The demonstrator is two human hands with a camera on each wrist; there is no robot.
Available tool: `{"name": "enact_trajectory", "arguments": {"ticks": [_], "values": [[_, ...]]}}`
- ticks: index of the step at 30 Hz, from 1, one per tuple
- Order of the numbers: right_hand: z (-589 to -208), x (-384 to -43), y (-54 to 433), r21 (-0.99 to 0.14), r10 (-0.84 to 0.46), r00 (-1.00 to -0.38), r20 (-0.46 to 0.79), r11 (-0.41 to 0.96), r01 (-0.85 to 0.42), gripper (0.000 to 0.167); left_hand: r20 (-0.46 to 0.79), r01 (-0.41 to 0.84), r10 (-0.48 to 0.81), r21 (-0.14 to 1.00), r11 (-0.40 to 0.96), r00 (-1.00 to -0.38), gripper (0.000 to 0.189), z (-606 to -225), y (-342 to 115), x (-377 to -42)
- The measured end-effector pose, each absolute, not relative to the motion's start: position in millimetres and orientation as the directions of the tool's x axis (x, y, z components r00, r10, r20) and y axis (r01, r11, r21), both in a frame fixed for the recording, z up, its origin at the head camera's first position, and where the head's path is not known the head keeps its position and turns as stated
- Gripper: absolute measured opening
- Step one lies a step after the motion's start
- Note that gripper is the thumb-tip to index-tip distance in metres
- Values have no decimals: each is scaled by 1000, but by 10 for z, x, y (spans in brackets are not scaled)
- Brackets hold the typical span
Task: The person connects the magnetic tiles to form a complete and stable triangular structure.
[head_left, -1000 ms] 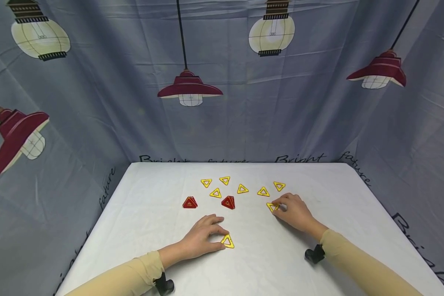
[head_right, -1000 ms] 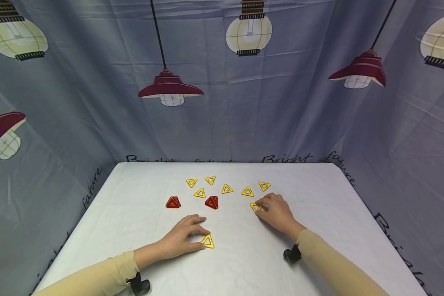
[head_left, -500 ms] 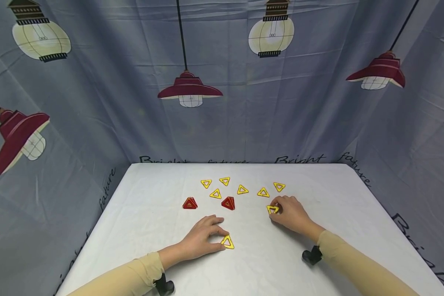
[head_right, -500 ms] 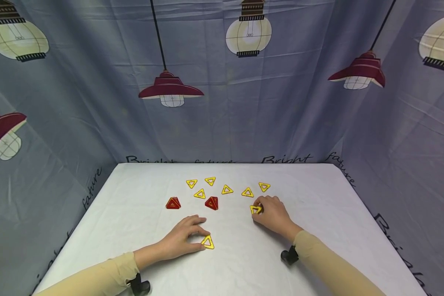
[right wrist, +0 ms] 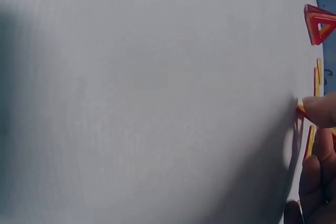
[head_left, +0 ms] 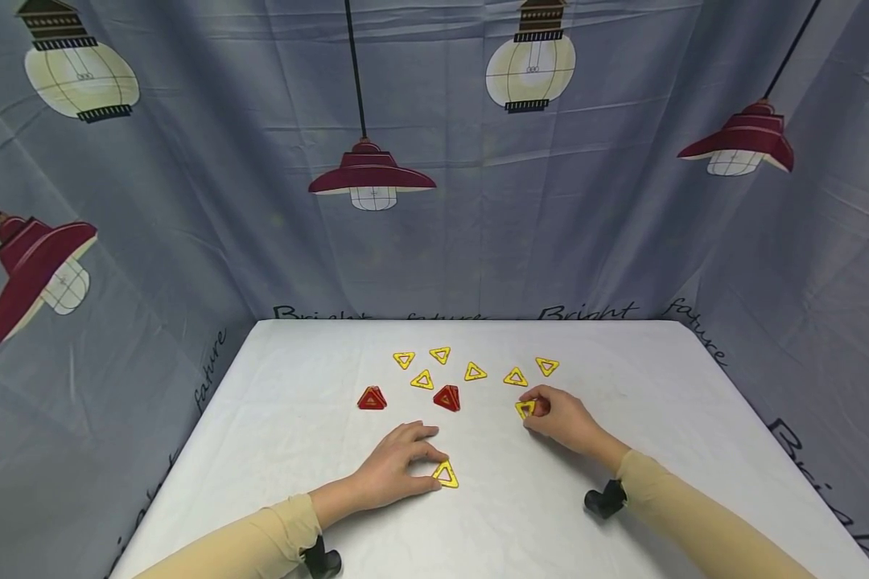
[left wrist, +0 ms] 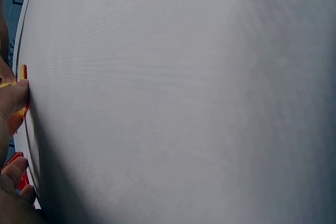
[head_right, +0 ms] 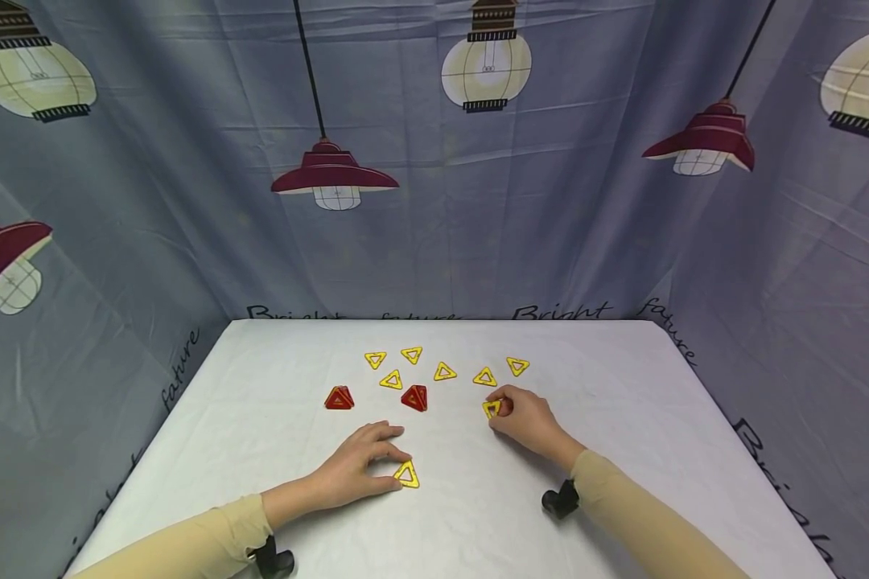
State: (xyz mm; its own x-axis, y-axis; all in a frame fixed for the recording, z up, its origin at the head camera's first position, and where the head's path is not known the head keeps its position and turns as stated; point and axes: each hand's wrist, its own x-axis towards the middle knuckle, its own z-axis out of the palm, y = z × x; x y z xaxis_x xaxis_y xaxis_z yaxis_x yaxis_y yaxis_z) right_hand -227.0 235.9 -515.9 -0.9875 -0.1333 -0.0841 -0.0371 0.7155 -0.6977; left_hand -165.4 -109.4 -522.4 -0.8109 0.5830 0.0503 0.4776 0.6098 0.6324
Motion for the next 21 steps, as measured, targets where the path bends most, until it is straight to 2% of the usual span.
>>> {"name": "enact_trajectory", "arguments": {"ticks": [15, 21], "values": [[-5146, -2207, 2271, -745, -199, -977, -76, 662, -77, 34, 51, 484, 591, 632, 605, -805, 33, -5187, -1067, -1651], [-5131, -2097, 2193, -726, -210, -973, -93, 683, -79, 32, 50, 500, 602, 615, 610, -797, 33, -5185, -1016, -1688]]}}
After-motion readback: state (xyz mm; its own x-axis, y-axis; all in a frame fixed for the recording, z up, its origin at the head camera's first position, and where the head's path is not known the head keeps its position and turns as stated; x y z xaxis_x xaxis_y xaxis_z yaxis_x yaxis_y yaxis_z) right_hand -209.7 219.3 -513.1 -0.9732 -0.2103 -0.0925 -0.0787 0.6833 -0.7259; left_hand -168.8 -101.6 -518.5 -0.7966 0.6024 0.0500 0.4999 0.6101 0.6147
